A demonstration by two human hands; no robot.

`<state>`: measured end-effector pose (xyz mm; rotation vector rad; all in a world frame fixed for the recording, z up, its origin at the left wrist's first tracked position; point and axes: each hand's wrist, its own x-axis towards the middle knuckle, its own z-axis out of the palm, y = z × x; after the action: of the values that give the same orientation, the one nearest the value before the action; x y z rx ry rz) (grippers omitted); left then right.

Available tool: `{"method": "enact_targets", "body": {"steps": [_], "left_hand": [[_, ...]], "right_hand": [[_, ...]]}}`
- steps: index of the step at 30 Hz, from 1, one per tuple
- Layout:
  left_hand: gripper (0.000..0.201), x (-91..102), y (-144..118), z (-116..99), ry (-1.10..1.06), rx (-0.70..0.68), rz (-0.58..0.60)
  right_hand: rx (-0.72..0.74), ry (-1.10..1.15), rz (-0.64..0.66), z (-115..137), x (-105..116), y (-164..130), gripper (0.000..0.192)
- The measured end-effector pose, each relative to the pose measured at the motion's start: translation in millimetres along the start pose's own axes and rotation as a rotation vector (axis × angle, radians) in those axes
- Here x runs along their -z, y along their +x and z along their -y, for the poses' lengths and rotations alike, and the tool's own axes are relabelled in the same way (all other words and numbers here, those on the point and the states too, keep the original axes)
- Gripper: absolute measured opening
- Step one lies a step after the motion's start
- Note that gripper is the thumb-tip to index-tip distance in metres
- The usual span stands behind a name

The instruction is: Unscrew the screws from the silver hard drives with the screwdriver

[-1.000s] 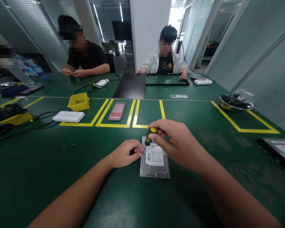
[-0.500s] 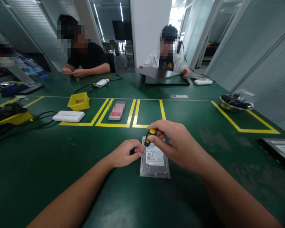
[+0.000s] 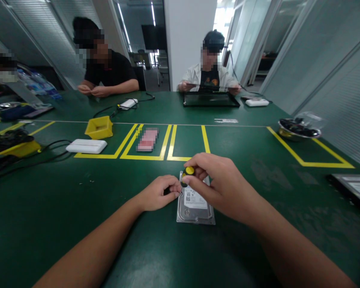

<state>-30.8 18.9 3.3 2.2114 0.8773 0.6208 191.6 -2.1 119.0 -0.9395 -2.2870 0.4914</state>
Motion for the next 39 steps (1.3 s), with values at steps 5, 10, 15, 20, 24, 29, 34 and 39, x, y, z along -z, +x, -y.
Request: {"method": "enact_targets", "body": {"steps": [5,10,15,20,24,29,34,39], "left_hand": [[0.004,-1.3,-0.7,1.6,0.03,-0.01,-0.009],[0.003,-1.6,-0.6,3.8,0.065,-0.02,-0.012],[0.009,-0.7,-0.3,3.2,0.056,-0.001,0.014],[0.012,0.1,0.7,0.5,0.044,0.011,0.017],[0.011,0.7,1.1,-0.6,0.042,0.015,0.029],[0.011,0.6,1.0,-0.4,0.037,0.016,0.03],[0.007,0.4,0.6,-0.2,0.051,0.01,0.007],[0.004,-0.9,0.6,-0.3,0.043,-0.007,-0.02]], "right_hand": [[0.002,0.009,0.003,0.5,0.2,-0.7,0.011],[0.005,0.022,0.01,1.9,1.2,-1.8,0.011],[0.01,0.023,0.024,4.7,0.6,-1.3,0.011],[0.019,0.017,0.024,6.2,-0.9,-0.7,0.01],[0.021,0.013,0.028,6.4,-0.7,-0.7,0.009],[0.01,0.013,0.026,5.7,-0.5,-0.6,0.011],[0.026,0.003,0.013,3.8,-2.5,0.2,0.015],[0.026,0.016,-0.016,0.2,-4.0,-0.7,0.023]]}}
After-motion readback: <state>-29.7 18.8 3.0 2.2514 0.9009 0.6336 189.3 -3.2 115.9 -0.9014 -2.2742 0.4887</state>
